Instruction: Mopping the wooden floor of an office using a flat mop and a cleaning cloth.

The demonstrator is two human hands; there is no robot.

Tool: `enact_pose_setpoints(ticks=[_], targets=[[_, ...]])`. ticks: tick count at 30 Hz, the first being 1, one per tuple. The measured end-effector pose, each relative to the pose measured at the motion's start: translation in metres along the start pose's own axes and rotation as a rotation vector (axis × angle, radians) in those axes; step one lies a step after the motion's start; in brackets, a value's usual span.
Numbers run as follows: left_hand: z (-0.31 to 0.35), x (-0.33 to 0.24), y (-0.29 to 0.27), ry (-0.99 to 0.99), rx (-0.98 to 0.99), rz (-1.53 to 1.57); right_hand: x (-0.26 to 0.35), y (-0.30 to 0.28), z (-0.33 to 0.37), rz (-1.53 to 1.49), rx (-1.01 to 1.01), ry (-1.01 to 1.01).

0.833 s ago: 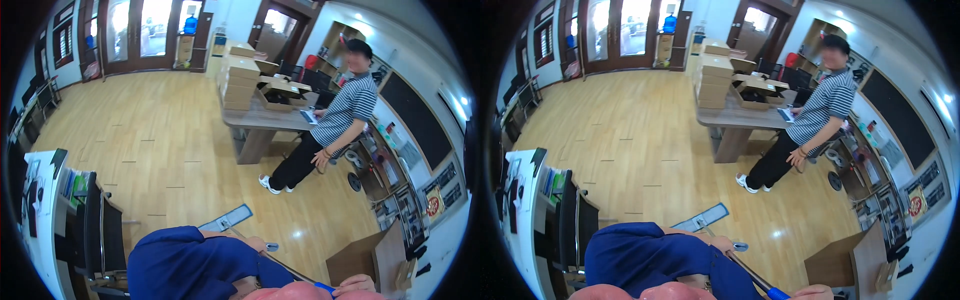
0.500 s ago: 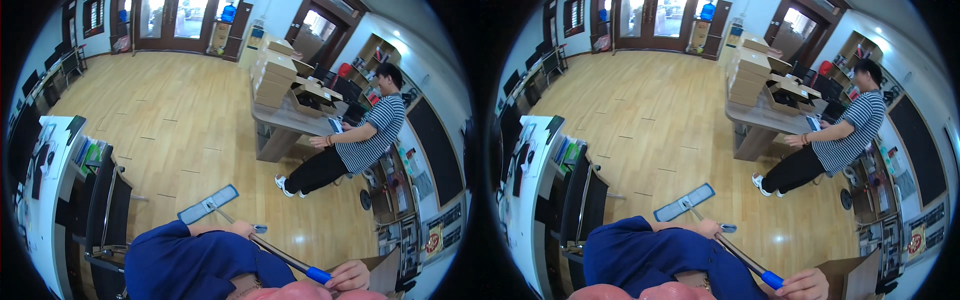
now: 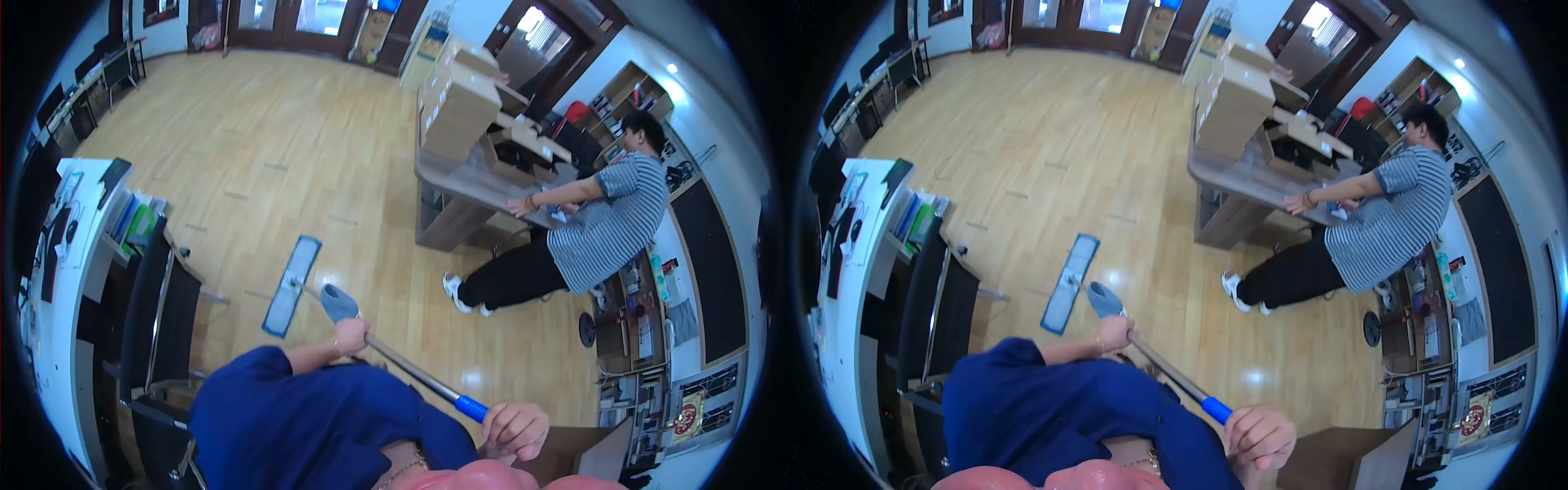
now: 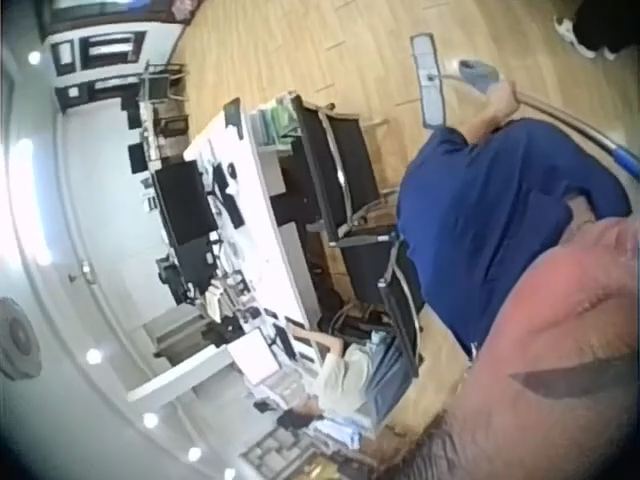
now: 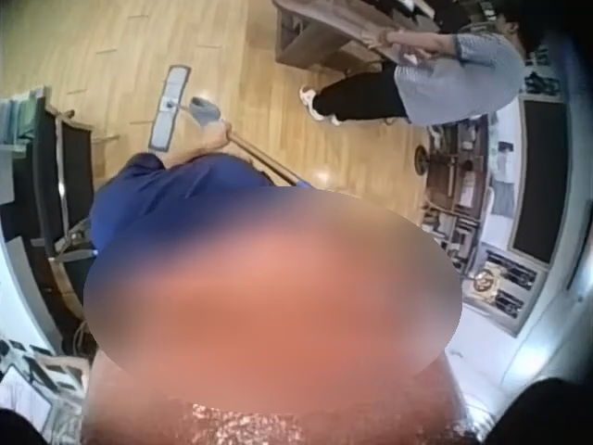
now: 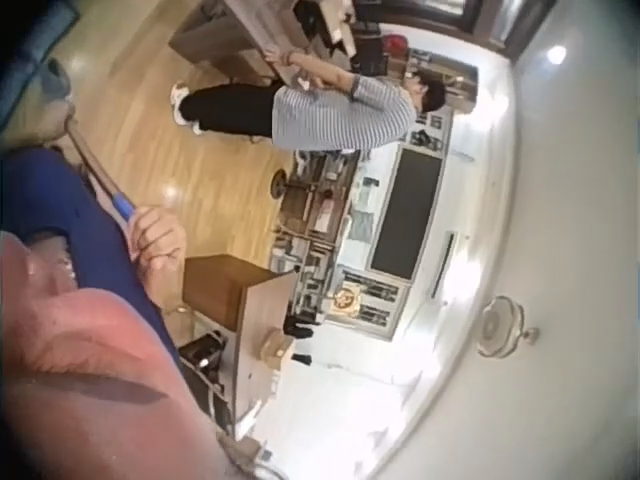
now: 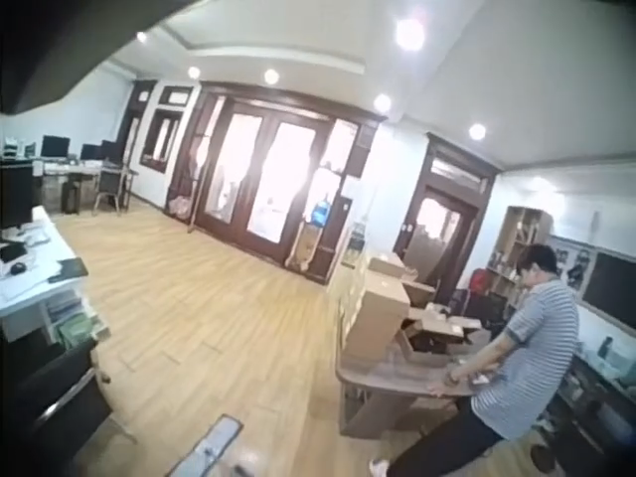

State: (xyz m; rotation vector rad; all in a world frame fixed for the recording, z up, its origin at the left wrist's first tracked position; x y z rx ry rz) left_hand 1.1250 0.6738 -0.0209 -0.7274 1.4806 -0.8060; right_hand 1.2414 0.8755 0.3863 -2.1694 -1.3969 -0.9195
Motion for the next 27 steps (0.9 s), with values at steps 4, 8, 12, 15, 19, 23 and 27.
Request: enact_pose_setpoints(ticks=[4,8,12,15,19,23,27], targets=[[-0.038,-0.056,0.02,0.042,0.225,-0.049,0.027,-0.047,0.03,0.079,-0.085,0.108],[-0.082,-0.117,0.048,0.189,0.287,-0.043,0.051,-0.081,0.024,0.199,0.091,0.177],[-0.138,-0.159,0.083,0.303,0.266,0.007,0.06,-0.116,0.031,0.226,0.254,0.198],[-0.169,-0.168,0.1,0.251,0.28,0.053,0.05,-0.132,0.033,0.302,0.199,0.22],[-0.196,-0.15,0.094,0.191,0.194,-0.036,0.036,-0.172,0.043,0.209,0.169,0.095],[-0.217,-0.088,0.09,0.038,0.127,-0.049,0.004,-0.214,0.038,0.029,0.211,-0.052],[-0.207,-0.021,0.053,-0.128,0.103,-0.098,-0.047,-0.246,0.037,-0.113,0.092,-0.113]])
Point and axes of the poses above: each hand's wrist, its own z-axis away from the middle knuckle, its own y-axis out of the palm, x = y × z, the point moved 8 cm from there along -z, towards the middle knuckle, and after that the axes turned 2 degrees about -x, right-handed, at the moved point
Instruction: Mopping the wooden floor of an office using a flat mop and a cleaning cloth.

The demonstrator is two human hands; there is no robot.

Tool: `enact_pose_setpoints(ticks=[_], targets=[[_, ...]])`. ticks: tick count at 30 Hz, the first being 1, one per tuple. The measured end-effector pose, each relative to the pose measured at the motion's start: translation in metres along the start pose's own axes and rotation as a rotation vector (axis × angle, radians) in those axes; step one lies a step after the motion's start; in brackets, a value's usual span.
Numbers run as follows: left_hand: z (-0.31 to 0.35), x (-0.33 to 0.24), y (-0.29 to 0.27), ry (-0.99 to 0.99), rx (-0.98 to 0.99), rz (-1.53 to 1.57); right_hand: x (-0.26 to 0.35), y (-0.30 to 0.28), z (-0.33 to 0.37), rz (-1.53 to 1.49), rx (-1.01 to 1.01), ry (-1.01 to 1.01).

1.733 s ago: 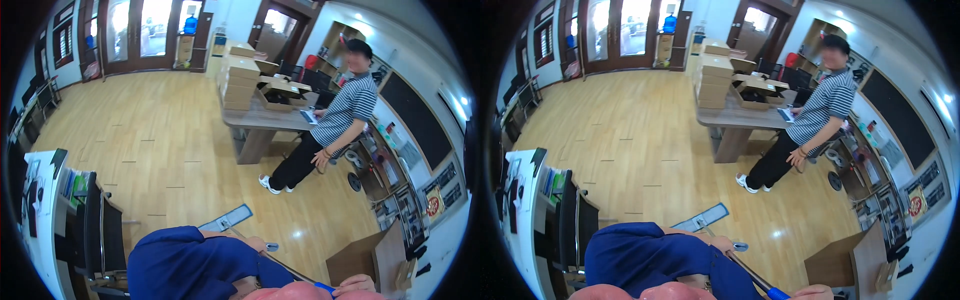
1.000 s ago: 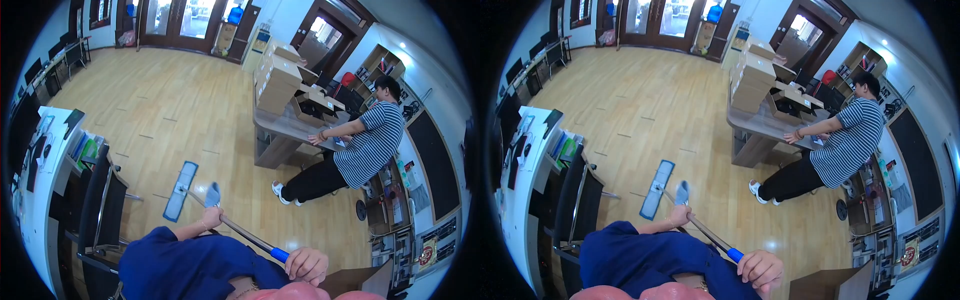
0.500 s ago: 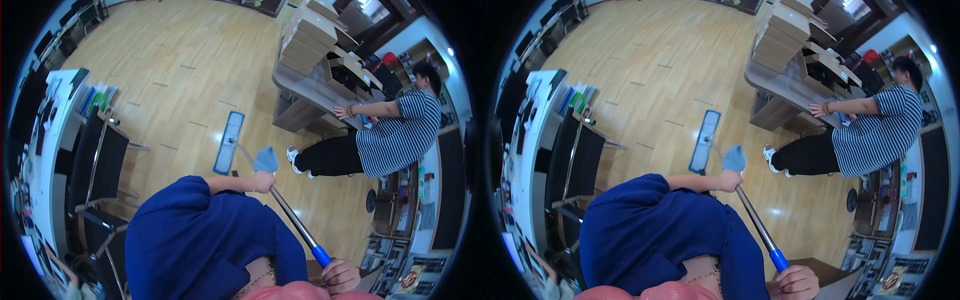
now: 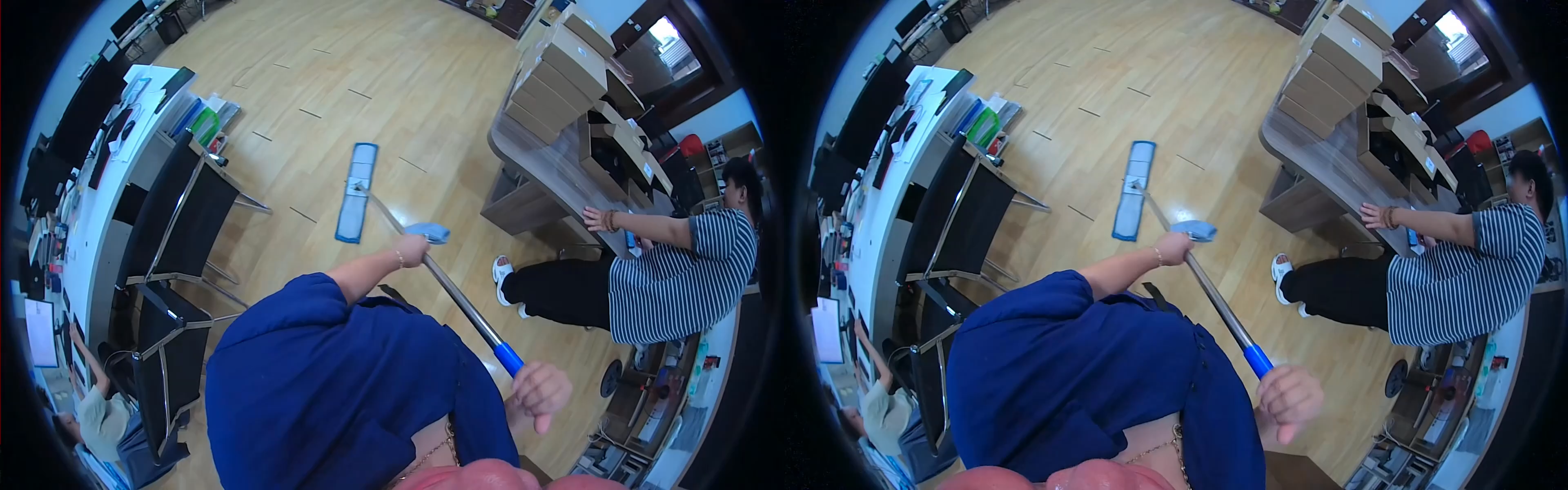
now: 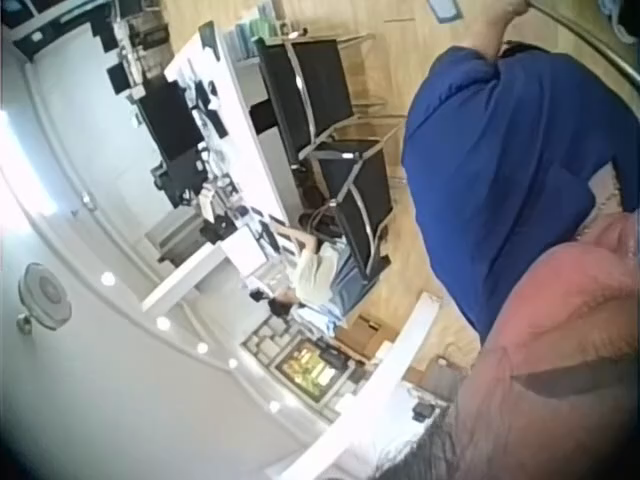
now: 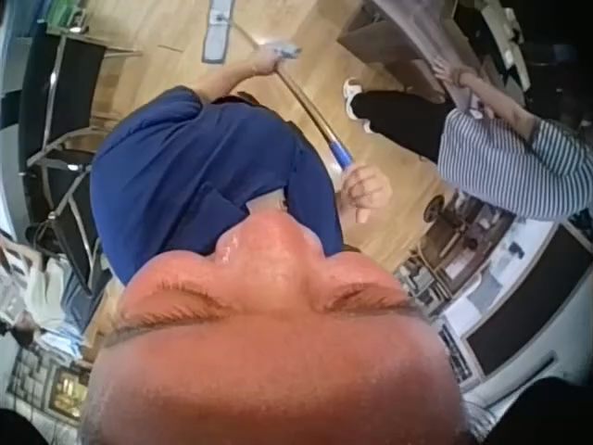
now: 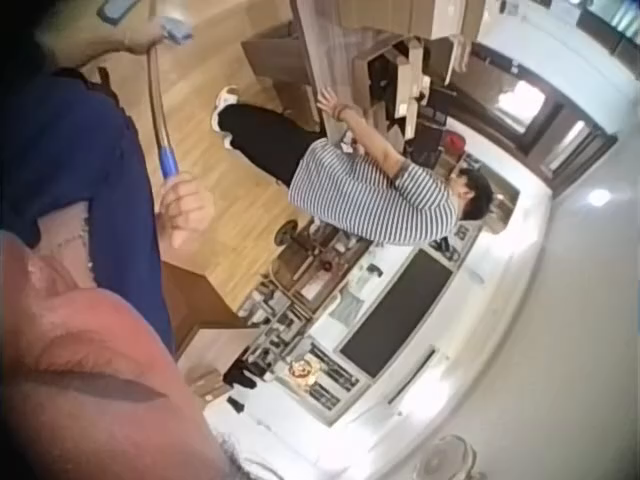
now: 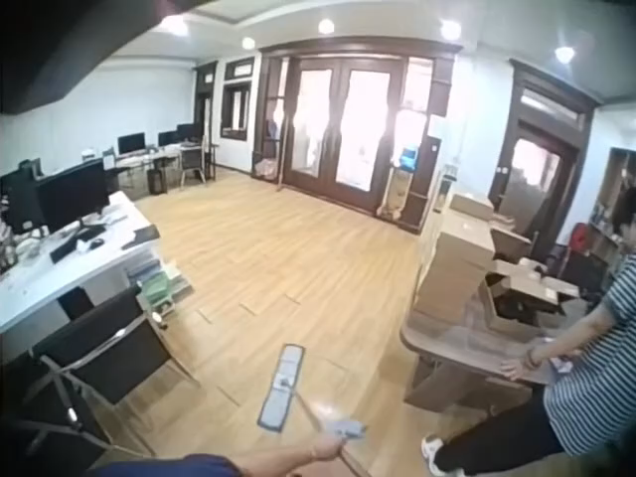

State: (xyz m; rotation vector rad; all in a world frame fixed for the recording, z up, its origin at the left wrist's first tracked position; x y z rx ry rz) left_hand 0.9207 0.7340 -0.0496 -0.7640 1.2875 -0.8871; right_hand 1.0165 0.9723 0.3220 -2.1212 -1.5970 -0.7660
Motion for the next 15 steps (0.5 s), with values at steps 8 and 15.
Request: enact_pose_setpoints(ticks=[8,15], targets=[[0.053,0.165,-0.025,-0.266,-0.214,0.028,-0.145,-0.033,0.005,-0.171,-0.239,0.374],[0.03,0.206,-0.047,-0.438,-0.315,-0.023,-0.191,-0.074,-0.038,-0.032,-0.309,0.51]])
Point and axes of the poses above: each hand's wrist, its own z-axis away from the middle knuckle, its own y-axis out of the palm, x = y × z, the point moved 8 cm from there along -z, towards the middle knuckle, and after that the axes turned 2 degrees about -x, right-handed, at the moved point
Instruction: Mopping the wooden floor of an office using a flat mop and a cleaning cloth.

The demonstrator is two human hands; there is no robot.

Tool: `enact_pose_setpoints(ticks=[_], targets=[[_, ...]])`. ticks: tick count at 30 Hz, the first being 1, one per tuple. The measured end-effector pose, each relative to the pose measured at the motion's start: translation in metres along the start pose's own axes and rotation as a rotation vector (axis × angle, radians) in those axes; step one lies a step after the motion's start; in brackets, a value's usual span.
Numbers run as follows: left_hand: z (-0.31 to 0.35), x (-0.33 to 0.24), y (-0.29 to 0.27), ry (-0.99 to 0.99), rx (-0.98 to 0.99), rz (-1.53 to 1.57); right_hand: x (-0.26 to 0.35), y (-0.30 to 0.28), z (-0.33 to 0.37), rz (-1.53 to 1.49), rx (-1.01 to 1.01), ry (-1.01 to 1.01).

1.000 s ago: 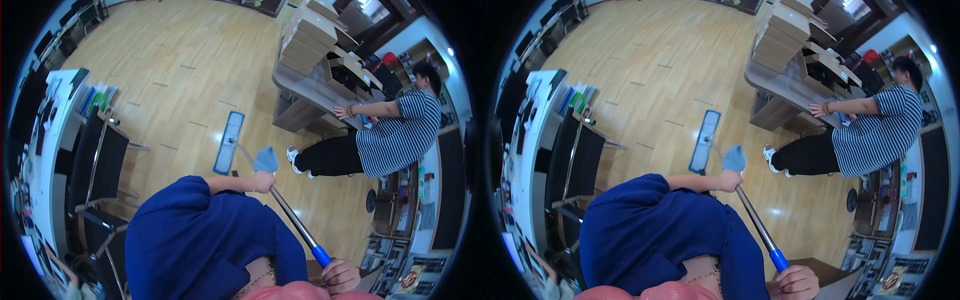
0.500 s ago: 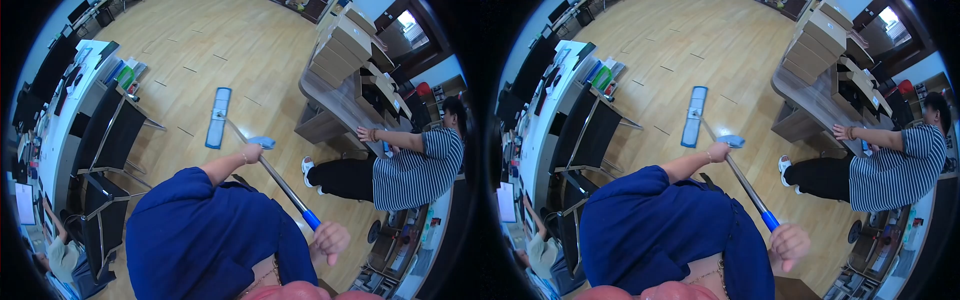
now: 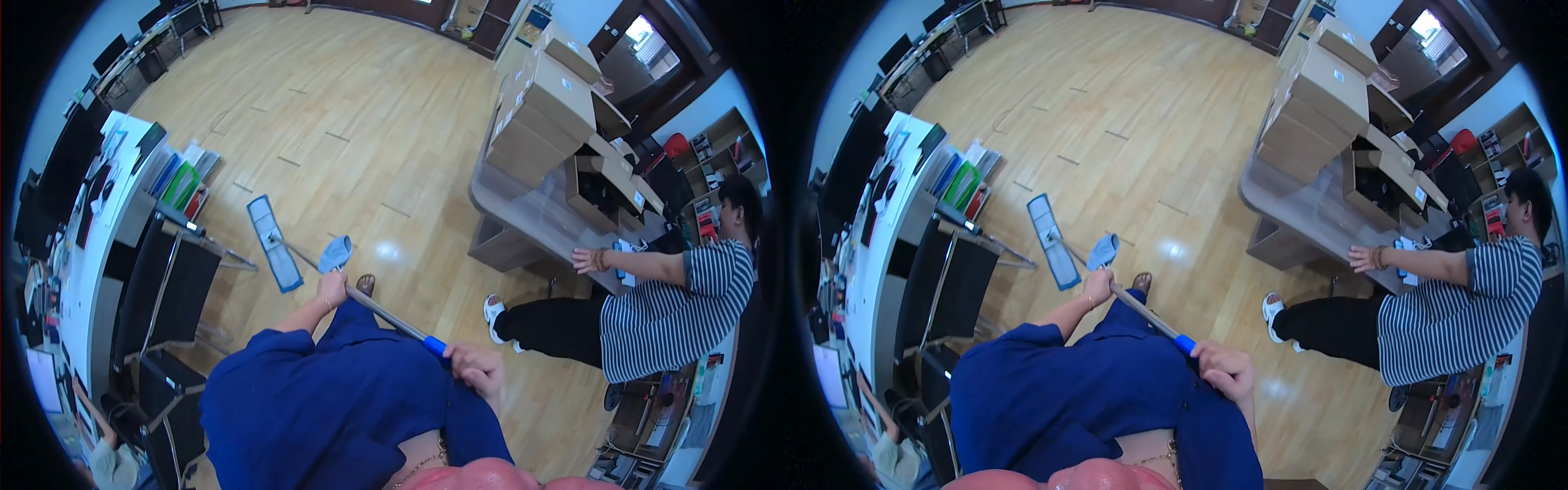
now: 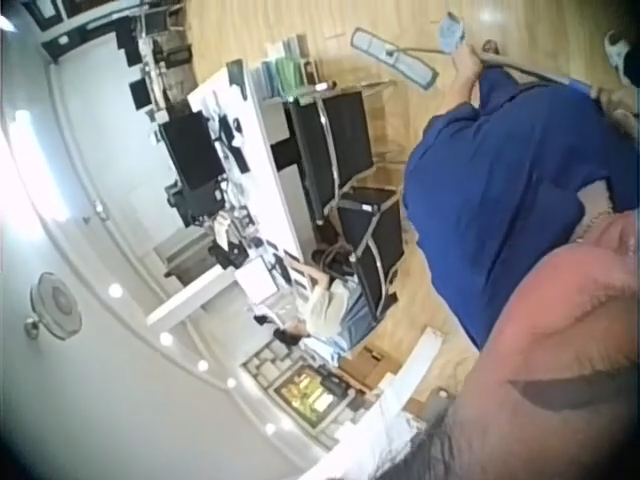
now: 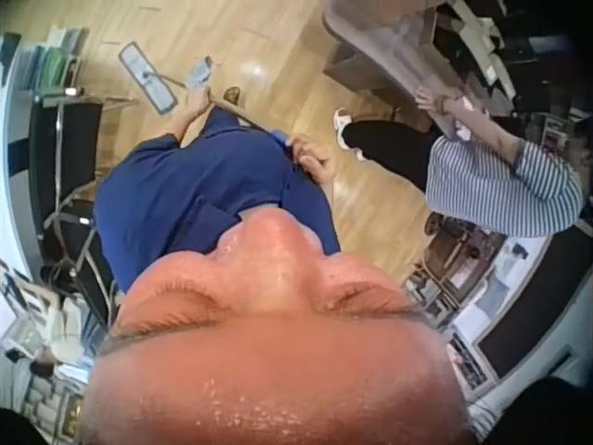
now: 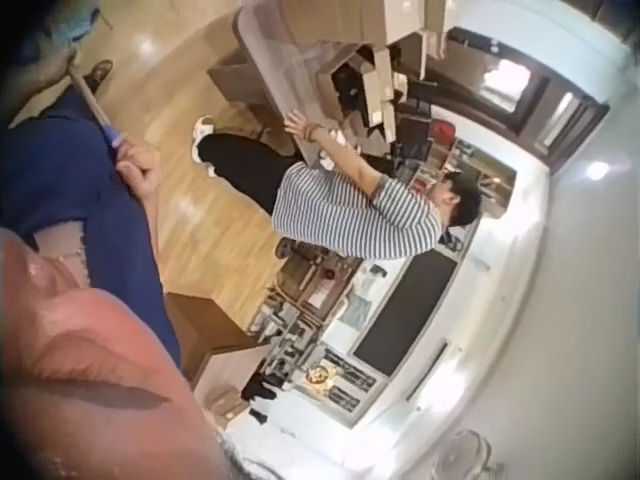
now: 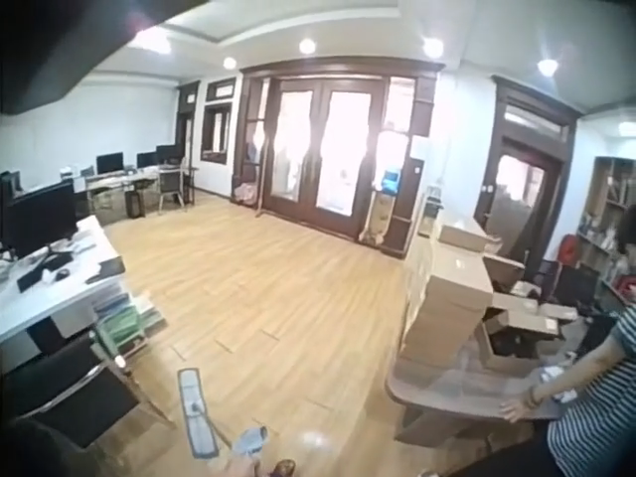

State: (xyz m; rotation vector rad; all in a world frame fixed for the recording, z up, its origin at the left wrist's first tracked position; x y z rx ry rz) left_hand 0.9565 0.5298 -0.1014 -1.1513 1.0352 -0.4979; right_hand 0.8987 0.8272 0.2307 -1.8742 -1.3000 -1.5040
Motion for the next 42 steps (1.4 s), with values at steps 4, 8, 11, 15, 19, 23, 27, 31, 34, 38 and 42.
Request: enact_pose_setpoints(ticks=[4,8,11,15,19,23,27,31,34,38,42], targets=[[-0.058,-0.055,-0.03,0.087,0.085,0.065,0.034,-0.025,-0.049,0.054,-0.125,-0.079],[-0.113,-0.117,-0.037,0.305,0.203,0.169,0.089,-0.025,-0.094,0.253,-0.156,-0.12],[-0.137,-0.17,-0.03,0.466,0.422,0.163,0.124,-0.017,-0.115,0.408,-0.017,-0.093],[-0.152,-0.248,-0.034,0.745,0.526,0.189,0.145,0.006,-0.121,0.742,0.074,0.119],[-0.147,-0.307,-0.012,0.99,0.531,0.25,0.159,0.027,-0.143,0.728,-0.115,-0.215],[-0.135,-0.343,-0.013,1.136,0.607,0.296,0.168,0.028,-0.143,0.696,-0.155,-0.283],[-0.14,-0.343,-0.004,1.182,0.606,0.306,0.172,0.017,-0.145,0.699,-0.294,-0.367],[-0.19,-0.318,-0.03,1.049,0.483,0.215,0.146,-0.009,-0.152,0.544,-0.29,-0.355],[-0.229,-0.289,-0.02,0.936,0.45,0.163,0.13,-0.031,-0.166,0.475,-0.295,-0.404],[-0.278,-0.229,-0.044,0.659,0.468,0.079,0.102,-0.06,-0.214,0.449,0.411,-0.249],[-0.309,-0.171,-0.065,0.462,0.343,0.04,0.078,-0.074,-0.26,0.267,0.481,-0.328]])
Point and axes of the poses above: each hand's wrist, its own z-axis away from the middle knuckle, its own y-axis out of the palm, x = y × z, the point moved 8 cm from there along -z, towards the middle knuckle, and after that the axes turned 2 degrees about -x, right-handed, at the moved point
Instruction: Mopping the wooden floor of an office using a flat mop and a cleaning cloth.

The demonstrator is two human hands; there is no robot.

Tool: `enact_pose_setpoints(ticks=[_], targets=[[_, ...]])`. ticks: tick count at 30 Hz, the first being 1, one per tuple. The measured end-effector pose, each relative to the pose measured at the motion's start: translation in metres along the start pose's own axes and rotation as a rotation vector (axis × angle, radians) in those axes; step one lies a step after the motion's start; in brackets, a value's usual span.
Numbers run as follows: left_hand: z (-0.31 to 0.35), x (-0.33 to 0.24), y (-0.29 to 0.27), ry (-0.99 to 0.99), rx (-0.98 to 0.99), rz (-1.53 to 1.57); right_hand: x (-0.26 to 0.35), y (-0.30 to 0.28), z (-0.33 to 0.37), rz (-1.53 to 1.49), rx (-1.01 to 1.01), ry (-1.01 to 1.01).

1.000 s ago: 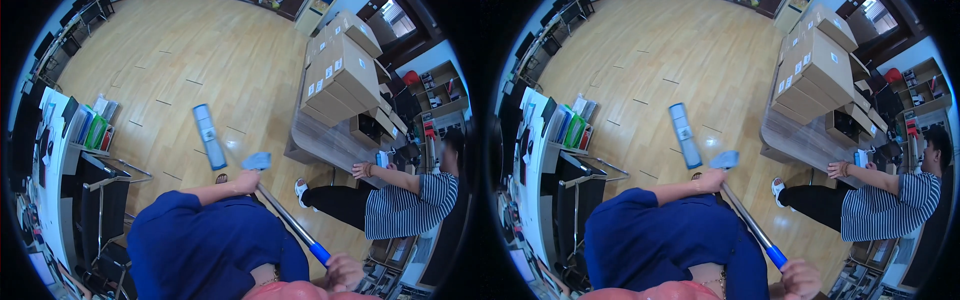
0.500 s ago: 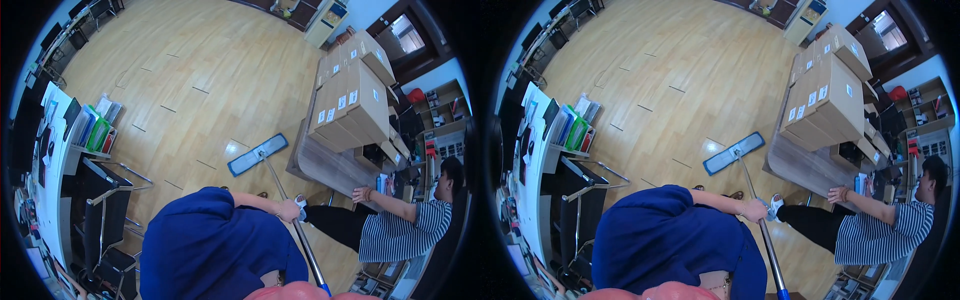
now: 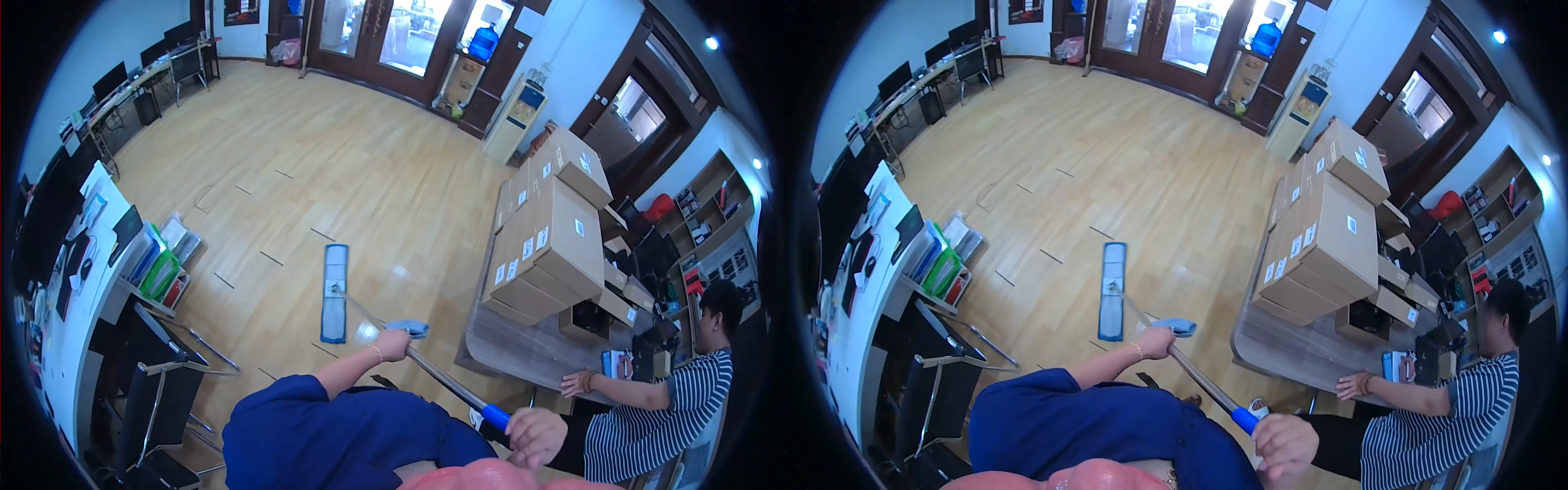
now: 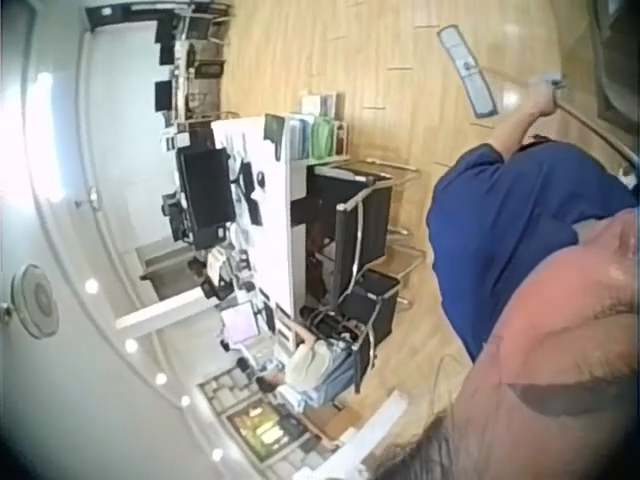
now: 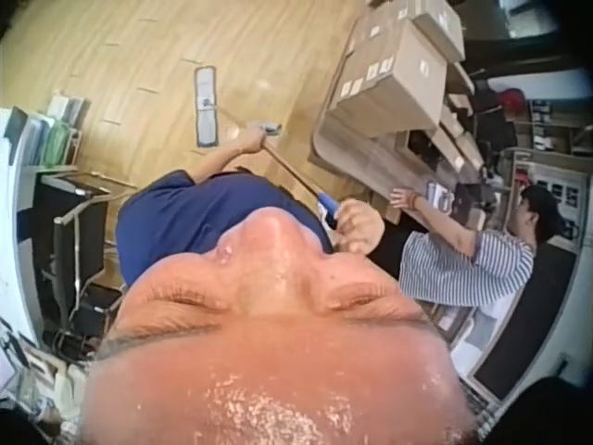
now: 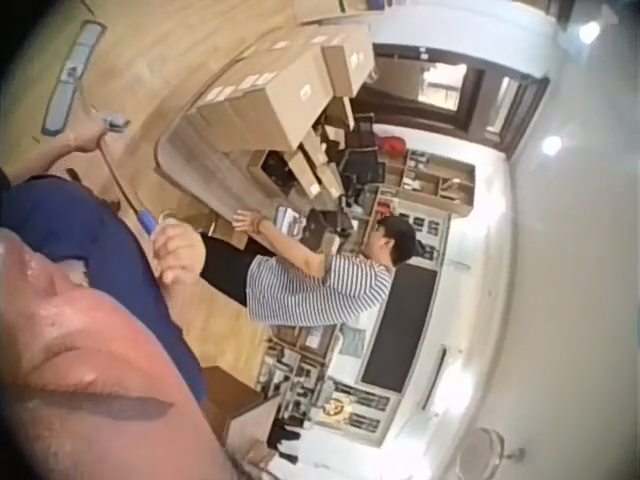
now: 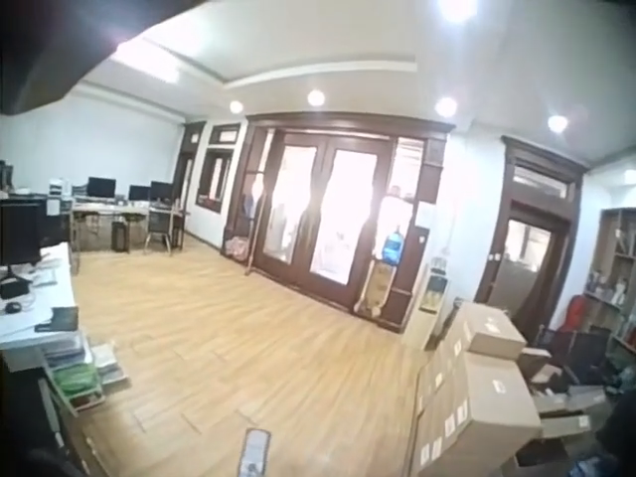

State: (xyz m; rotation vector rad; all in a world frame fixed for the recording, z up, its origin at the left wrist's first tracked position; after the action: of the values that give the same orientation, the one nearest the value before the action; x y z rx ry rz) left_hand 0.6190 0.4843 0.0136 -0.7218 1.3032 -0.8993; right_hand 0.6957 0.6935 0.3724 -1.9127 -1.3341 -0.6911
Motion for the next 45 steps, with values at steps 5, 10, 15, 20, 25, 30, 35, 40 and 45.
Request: enact_pose_setpoints(ticks=[5,10,15,20,25,30,35,40,45], targets=[[0.045,0.078,-0.01,-0.23,-0.154,0.009,-0.041,-0.01,-0.043,-0.248,0.071,-0.062],[0.122,0.107,-0.026,-0.415,-0.295,0.009,-0.059,0.007,-0.081,-0.447,0.318,-0.148],[0.187,0.1,-0.036,-0.557,-0.294,0.045,-0.052,0.037,-0.11,-0.491,0.476,-0.203],[0.202,0.079,-0.044,-0.563,-0.308,0.096,-0.051,0.058,-0.11,-0.612,0.451,-0.191],[0.195,0.082,-0.032,-0.586,-0.307,0.097,-0.054,0.056,-0.096,-0.697,0.361,-0.058],[0.147,0.05,-0.019,-0.401,-0.195,0.126,-0.008,0.042,-0.082,-0.541,0.28,-0.056],[0.107,-0.006,-0.026,-0.171,-0.092,0.161,0.04,0.036,-0.097,-0.387,0.391,-0.015],[0.082,-0.061,-0.033,0.002,-0.033,0.24,0.078,0.03,-0.101,0.057,0.391,0.188],[0.078,-0.092,-0.03,0.169,0.068,0.224,0.154,0.048,-0.078,1.129,0.548,0.336]])
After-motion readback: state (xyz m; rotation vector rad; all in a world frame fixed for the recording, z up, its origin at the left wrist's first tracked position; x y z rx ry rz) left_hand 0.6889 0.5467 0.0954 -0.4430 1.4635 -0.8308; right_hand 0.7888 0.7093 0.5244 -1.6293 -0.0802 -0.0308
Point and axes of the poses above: each hand's wrist, its own z-axis away from the middle knuckle, its own y-axis out of the palm, x = y × z, the point moved 8 cm from there along -z, towards the middle knuckle, and after that the axes turned 2 degrees about -x, right-handed, at the moved point
